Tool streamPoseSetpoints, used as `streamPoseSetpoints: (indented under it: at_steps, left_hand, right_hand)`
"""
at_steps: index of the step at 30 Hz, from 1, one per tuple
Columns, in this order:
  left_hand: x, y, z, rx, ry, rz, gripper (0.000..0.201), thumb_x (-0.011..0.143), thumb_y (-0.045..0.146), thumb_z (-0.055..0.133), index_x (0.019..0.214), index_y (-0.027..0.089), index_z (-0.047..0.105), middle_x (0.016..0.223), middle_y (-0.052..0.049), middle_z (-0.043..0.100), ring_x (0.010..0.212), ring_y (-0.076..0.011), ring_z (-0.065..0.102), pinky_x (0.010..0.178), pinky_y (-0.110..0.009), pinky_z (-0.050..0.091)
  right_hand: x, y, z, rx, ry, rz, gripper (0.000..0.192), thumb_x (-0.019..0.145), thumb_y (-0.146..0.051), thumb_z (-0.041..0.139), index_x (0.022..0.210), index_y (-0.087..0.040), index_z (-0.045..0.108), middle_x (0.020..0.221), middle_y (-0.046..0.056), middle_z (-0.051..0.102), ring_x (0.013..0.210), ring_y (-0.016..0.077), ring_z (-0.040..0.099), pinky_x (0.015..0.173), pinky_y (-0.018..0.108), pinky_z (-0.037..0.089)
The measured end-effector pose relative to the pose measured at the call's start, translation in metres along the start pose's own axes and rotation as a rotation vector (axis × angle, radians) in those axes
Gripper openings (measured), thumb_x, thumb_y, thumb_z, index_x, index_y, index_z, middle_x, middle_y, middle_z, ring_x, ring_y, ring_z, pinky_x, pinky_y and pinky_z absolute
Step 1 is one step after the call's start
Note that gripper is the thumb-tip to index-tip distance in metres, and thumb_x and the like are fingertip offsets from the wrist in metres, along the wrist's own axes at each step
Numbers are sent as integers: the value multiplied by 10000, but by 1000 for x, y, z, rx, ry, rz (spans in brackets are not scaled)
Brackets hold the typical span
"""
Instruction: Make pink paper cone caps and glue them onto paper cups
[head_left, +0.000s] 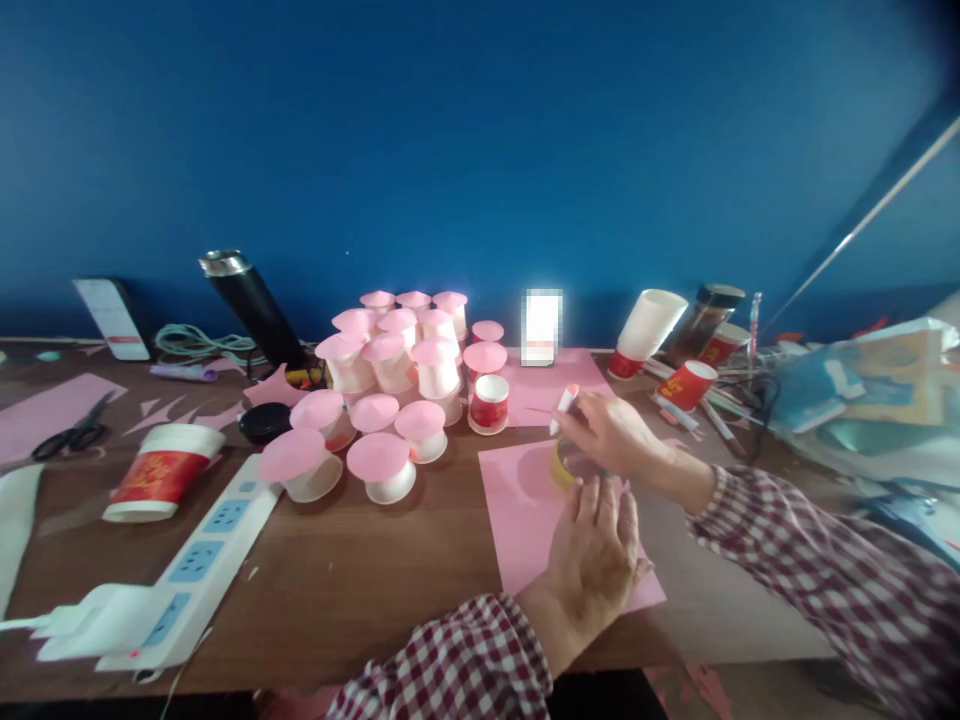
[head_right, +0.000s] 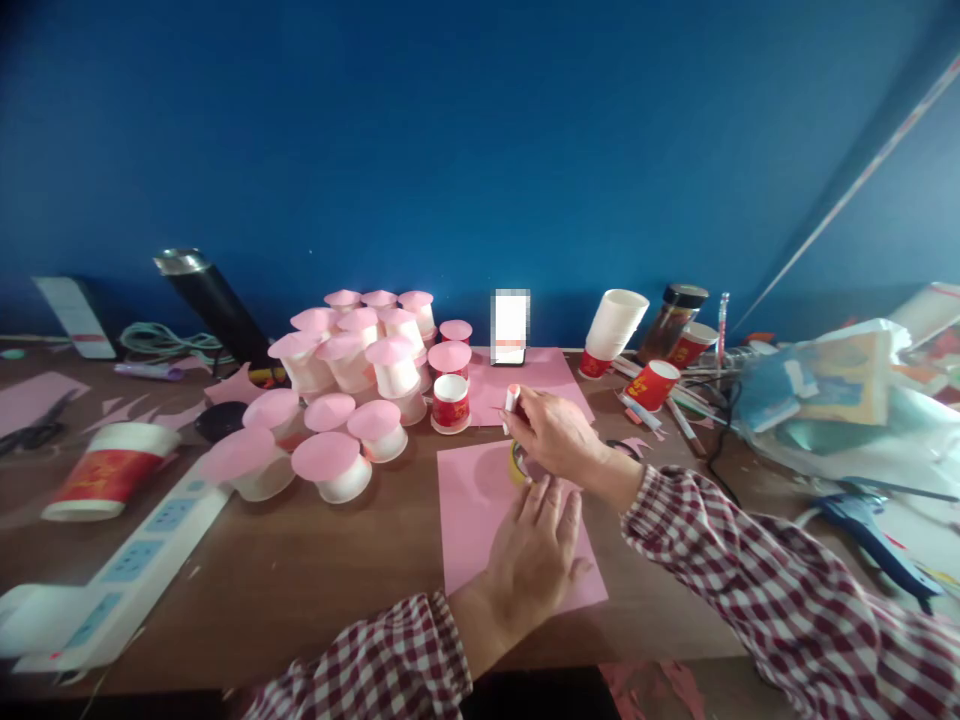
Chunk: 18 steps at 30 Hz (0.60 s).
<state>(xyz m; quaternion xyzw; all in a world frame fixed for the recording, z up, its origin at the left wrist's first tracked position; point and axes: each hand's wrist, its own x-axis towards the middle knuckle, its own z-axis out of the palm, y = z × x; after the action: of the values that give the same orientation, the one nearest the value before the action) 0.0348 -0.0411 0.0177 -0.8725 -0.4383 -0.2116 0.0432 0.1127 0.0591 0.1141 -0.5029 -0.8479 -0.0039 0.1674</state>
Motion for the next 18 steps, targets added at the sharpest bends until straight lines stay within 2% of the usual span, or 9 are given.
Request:
streamPoseSetpoints:
  at_steps: [4,8,12,18]
  left_hand:
    - [1,-2,1,6,18,36,668,837,483,472,1327,39,376,1333,-237,442,1237,-326,401,1023,-447,302]
    - [0,-4,4,-11,87,53,610,847,454,463,1291,39,417,1328,-221,452,1223,-331,410,1027,-451,286]
    - [1,-6,4,-25,105,48,581,861,448,438,1271,36,438,1314,-214,465,1209,-340,419,1018,-458,288]
    - [0,-6,3,-41,104,52,566,863,431,440,1258,26,450,1303,-215,475,1183,-344,440,1008,-473,292]
  right_hand:
    - [17,0,13,-154,-89,-93,221,911,-307,398,813,-153,523,650,40,612,528,139,516,509,254,264]
    - [25,-2,26,-254,-198,-100,332,940,-355,315,797,-161,543,637,41,610,505,137,511,499,261,245]
    - [27,-9,33,-315,-285,-117,410,953,-386,254,774,-170,552,621,42,614,502,143,521,496,266,234]
    - [31,-10,40,-394,-347,-151,369,945,-379,285,835,-166,565,699,68,647,571,172,570,506,274,225]
